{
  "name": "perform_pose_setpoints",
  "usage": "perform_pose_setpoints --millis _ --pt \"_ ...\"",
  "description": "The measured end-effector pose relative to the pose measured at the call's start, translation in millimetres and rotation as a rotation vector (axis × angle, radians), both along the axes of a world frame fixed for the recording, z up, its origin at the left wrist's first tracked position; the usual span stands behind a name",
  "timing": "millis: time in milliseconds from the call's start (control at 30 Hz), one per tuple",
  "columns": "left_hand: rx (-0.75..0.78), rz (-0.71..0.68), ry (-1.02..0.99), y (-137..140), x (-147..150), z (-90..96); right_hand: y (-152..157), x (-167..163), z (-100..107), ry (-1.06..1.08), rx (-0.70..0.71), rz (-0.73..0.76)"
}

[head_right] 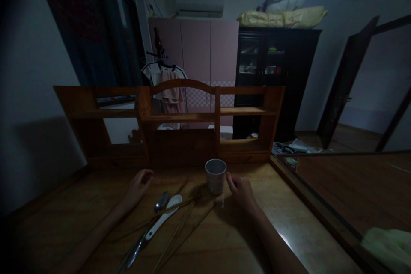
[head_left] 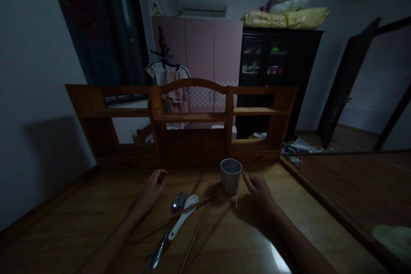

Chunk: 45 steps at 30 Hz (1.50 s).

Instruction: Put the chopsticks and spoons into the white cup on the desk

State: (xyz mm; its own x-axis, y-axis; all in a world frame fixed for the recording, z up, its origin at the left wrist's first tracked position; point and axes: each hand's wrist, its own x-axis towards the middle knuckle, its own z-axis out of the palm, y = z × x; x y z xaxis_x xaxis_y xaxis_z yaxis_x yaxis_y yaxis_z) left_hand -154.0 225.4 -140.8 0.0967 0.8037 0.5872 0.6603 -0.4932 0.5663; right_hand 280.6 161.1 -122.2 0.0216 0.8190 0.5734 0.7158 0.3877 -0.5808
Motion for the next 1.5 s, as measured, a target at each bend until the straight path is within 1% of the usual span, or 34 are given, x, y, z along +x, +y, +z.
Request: perform_pose_setpoints --millis 333,800,1133,1500 --pt "0.004 0.017 -0.004 5.5 -5.9 -4.0 -4.8 -1.7 4.9 0.002 -0.005 0.011" --pt "-0.01 0.014 -0.007 8.5 -7.9 -9.4 -1.8 -0.7 2.6 -0.009 0.027 -0.005" --pt "-0.015 -0.003 0.004 4.3 -5.9 -4.4 -1.6 -0.5 2.8 -0.003 0.027 -0.005" --pt "-0.03 0.006 -0.004 5.8 -2.5 -9.2 -4.7 -2.1 5.0 -0.008 0.012 -0.011"
